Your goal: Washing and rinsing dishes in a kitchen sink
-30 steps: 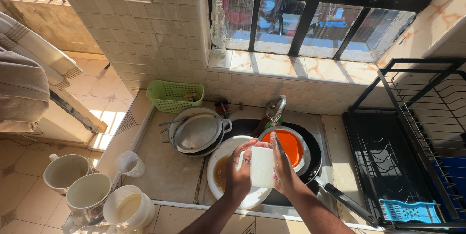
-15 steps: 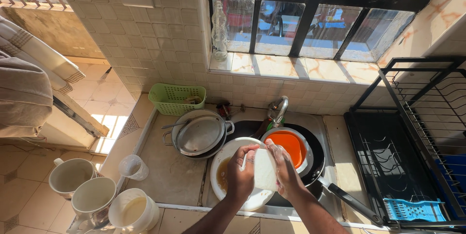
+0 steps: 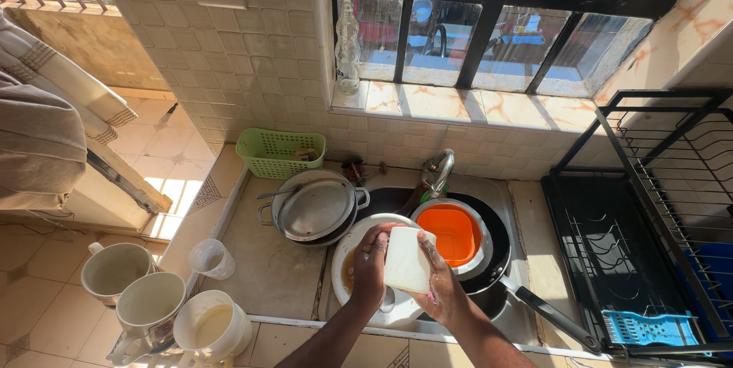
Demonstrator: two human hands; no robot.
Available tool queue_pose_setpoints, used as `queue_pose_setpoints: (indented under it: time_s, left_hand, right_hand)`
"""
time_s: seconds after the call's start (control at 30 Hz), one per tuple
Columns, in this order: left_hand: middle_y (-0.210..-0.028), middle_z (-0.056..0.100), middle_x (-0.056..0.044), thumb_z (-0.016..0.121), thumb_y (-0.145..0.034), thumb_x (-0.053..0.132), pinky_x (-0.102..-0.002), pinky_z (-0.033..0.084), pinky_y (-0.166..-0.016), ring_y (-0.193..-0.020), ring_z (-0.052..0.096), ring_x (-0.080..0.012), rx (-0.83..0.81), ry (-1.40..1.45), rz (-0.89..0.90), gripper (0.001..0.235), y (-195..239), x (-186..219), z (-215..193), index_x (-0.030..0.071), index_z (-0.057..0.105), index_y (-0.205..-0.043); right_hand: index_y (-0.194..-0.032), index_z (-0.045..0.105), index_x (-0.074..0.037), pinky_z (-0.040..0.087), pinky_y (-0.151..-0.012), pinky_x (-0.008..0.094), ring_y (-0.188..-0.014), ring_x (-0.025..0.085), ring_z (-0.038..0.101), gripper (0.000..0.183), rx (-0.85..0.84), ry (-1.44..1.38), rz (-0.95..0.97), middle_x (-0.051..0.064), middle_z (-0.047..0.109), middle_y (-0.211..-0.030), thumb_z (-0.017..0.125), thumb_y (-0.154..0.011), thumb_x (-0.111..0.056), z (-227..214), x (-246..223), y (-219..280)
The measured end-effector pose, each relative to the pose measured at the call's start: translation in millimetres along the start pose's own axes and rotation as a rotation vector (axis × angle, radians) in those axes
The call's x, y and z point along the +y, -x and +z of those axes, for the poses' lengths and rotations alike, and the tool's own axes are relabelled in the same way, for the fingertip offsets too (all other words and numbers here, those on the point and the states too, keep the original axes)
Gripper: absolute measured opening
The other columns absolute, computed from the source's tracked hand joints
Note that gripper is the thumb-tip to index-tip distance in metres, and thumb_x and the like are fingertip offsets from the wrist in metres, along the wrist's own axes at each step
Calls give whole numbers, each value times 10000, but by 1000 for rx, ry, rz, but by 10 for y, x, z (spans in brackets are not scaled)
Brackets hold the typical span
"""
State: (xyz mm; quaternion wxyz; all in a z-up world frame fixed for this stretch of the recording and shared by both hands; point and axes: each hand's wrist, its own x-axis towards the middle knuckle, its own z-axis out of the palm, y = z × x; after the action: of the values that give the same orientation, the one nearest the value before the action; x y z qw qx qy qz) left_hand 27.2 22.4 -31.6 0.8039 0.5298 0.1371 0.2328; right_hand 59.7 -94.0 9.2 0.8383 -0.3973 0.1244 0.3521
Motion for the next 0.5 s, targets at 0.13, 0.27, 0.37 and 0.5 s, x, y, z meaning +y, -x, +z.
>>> queue_pose_setpoints:
  time_s: [0.13,0.27,0.37,0.5]
  left_hand:
    - [-1127,743,-56,465,-994,256,-282,468,-773,-981,629,-169,-47,-19,-52,299,7,26,-20,135,713,-1110]
    - [-1197,735,-77,416,-980,325,-313,525,-818,-1055,650,-195,-54,-154,-178,393,170,-83,-37,152,692,-1202]
    - [-1226,744,-82,388,-988,339,-307,537,-853,-1075,662,-194,-83,-270,-223,463,78,-146,-29,144,691,-1279]
    - [-1581,517,-69,317,-999,449,-320,319,-1211,-1487,436,-169,-95,-324,-386,637,-72,-471,-181,120,495,-1514]
  right_hand:
    - [-1483,498,-106,416,-1091,575,-1352,366,503,729,117,-64,39,170,570,-1433,560,-814,-388,176,-39,120]
    - [-1362,576,-116,505,-873,416,-1138,297,568,704,29,-34,93,116,599,-1210,690,-738,-421,-112,-19,80]
    - [-1382,560,-157,504,-859,417,-1173,328,531,780,268,221,129,135,559,-1240,692,-659,-417,177,-244,236]
    - [-1332,557,-64,543,-748,499,-1008,402,669,703,252,404,-60,247,687,-1094,781,-670,-143,4,-177,-60]
